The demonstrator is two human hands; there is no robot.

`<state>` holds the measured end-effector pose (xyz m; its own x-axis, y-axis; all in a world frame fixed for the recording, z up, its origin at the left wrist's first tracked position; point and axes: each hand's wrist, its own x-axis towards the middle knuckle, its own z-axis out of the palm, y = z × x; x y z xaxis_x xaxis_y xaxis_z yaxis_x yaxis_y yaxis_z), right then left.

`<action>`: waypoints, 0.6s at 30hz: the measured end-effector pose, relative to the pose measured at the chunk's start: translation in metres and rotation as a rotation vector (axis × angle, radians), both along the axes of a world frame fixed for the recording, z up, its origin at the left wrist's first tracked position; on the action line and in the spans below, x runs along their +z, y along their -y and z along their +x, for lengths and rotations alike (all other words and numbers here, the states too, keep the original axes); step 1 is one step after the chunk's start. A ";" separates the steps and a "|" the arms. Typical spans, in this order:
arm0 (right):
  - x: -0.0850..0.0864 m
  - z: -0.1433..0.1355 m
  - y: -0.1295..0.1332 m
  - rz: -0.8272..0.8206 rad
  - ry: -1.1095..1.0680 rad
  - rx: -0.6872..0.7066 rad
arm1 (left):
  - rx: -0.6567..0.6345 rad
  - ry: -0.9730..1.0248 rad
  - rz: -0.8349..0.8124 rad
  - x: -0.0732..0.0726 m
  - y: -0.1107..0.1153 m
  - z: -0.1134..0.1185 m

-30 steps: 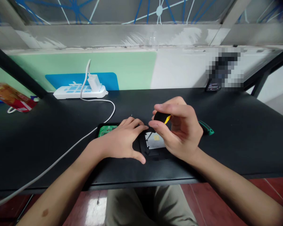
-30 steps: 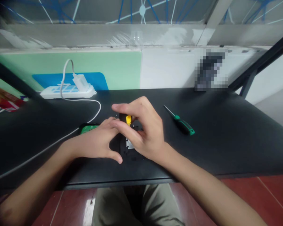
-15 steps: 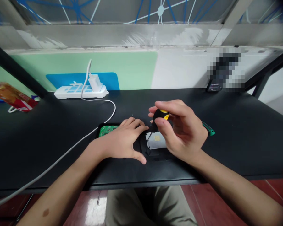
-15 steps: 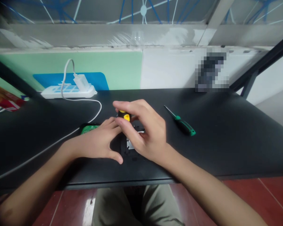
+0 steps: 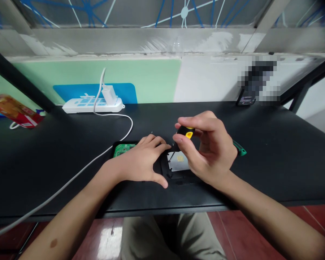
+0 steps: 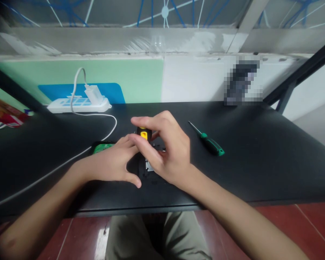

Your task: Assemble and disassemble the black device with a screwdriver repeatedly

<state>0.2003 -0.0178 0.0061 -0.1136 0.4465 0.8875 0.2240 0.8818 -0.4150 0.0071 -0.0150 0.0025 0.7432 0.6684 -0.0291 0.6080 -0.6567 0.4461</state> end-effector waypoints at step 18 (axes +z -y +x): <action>-0.006 -0.005 0.001 0.088 -0.010 -0.020 | -0.027 0.007 0.029 -0.002 -0.001 -0.001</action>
